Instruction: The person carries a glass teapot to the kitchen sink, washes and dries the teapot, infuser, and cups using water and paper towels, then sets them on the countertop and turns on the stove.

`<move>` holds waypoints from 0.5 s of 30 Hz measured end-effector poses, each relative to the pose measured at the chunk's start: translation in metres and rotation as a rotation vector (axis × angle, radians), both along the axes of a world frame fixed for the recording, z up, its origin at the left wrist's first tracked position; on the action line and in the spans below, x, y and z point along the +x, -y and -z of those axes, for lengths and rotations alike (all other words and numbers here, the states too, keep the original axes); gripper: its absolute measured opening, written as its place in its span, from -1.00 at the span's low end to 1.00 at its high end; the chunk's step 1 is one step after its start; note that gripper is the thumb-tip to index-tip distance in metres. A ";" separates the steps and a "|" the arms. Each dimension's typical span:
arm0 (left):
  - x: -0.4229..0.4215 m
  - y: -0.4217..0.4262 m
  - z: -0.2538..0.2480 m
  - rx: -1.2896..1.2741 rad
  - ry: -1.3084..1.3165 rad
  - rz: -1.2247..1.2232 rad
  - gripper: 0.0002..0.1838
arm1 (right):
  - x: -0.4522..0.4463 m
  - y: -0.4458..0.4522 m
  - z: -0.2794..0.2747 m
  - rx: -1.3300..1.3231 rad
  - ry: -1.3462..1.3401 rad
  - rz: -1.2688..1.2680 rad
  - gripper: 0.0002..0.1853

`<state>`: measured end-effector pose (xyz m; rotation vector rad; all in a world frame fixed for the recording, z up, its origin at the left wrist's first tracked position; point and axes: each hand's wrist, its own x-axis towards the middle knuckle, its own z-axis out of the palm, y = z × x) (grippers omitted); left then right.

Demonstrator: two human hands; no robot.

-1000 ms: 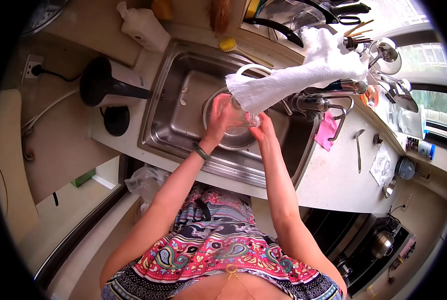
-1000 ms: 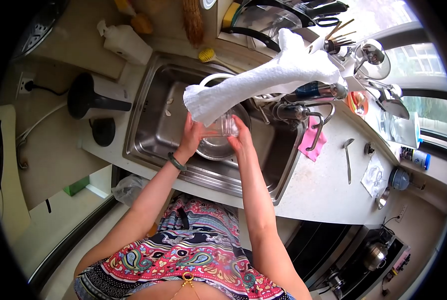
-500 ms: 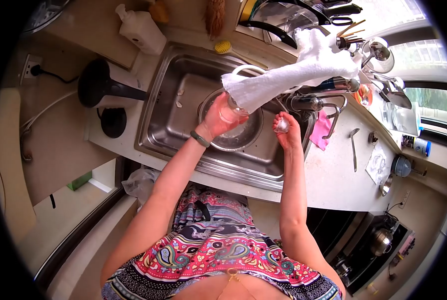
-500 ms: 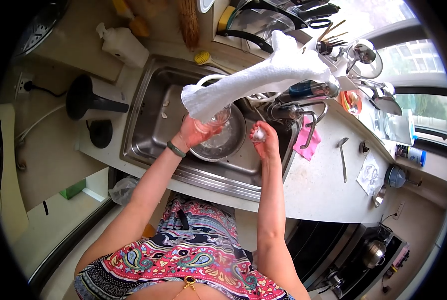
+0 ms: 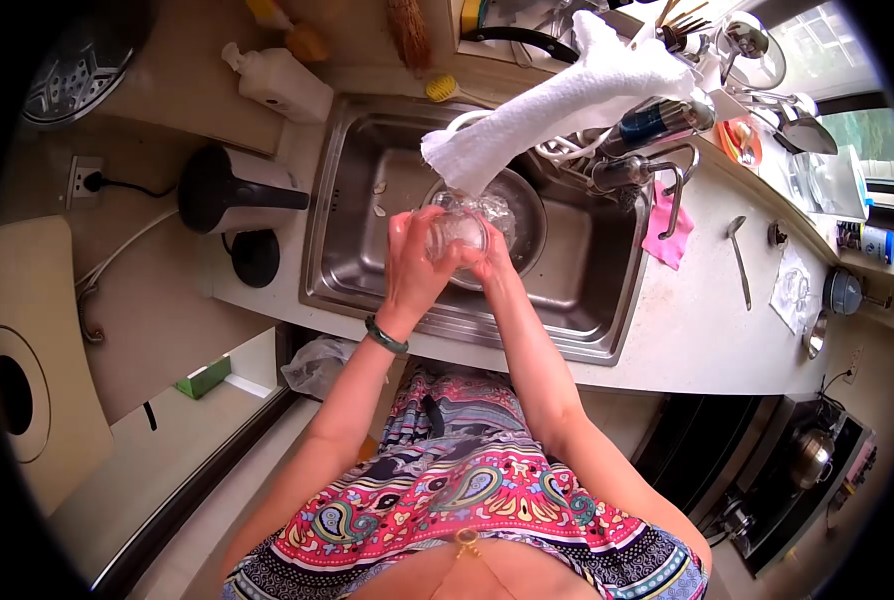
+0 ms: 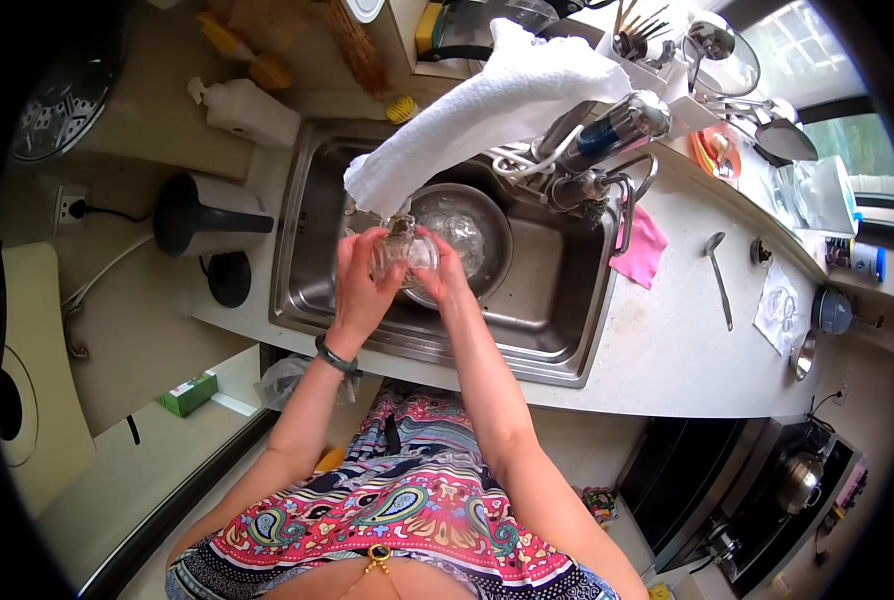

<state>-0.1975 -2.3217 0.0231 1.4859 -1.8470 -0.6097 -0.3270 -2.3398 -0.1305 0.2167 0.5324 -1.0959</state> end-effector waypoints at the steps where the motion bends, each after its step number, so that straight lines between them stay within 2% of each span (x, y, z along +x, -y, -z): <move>1: 0.006 -0.003 0.000 -0.016 0.023 -0.085 -0.51 | 0.003 0.002 -0.004 0.001 0.010 0.016 -0.67; 5: 0.024 -0.006 -0.010 -0.090 0.044 -0.169 -0.53 | -0.008 0.009 -0.007 0.145 0.033 0.001 -0.65; 7: 0.032 -0.006 -0.019 -0.104 0.028 -0.159 -0.54 | -0.007 0.011 -0.003 -0.152 0.169 -0.118 -0.64; 8: 0.034 -0.005 -0.023 -0.116 0.038 -0.152 -0.54 | -0.010 0.009 -0.001 -0.107 -0.105 -0.158 -0.73; 9: 0.036 -0.006 -0.028 -0.127 0.048 -0.147 -0.54 | -0.010 0.010 -0.006 -0.114 -0.109 -0.156 -0.73; 11: 0.040 -0.006 -0.034 -0.134 0.035 -0.135 -0.54 | -0.010 0.013 -0.015 0.011 -0.480 -0.110 -0.83; 12: 0.033 -0.004 -0.029 -0.167 0.046 -0.110 -0.54 | -0.034 0.012 -0.027 -0.027 -0.632 -0.224 -0.89; 15: 0.038 -0.005 -0.036 -0.196 0.041 -0.082 -0.54 | -0.058 0.013 -0.031 -0.061 -0.843 -0.164 -0.93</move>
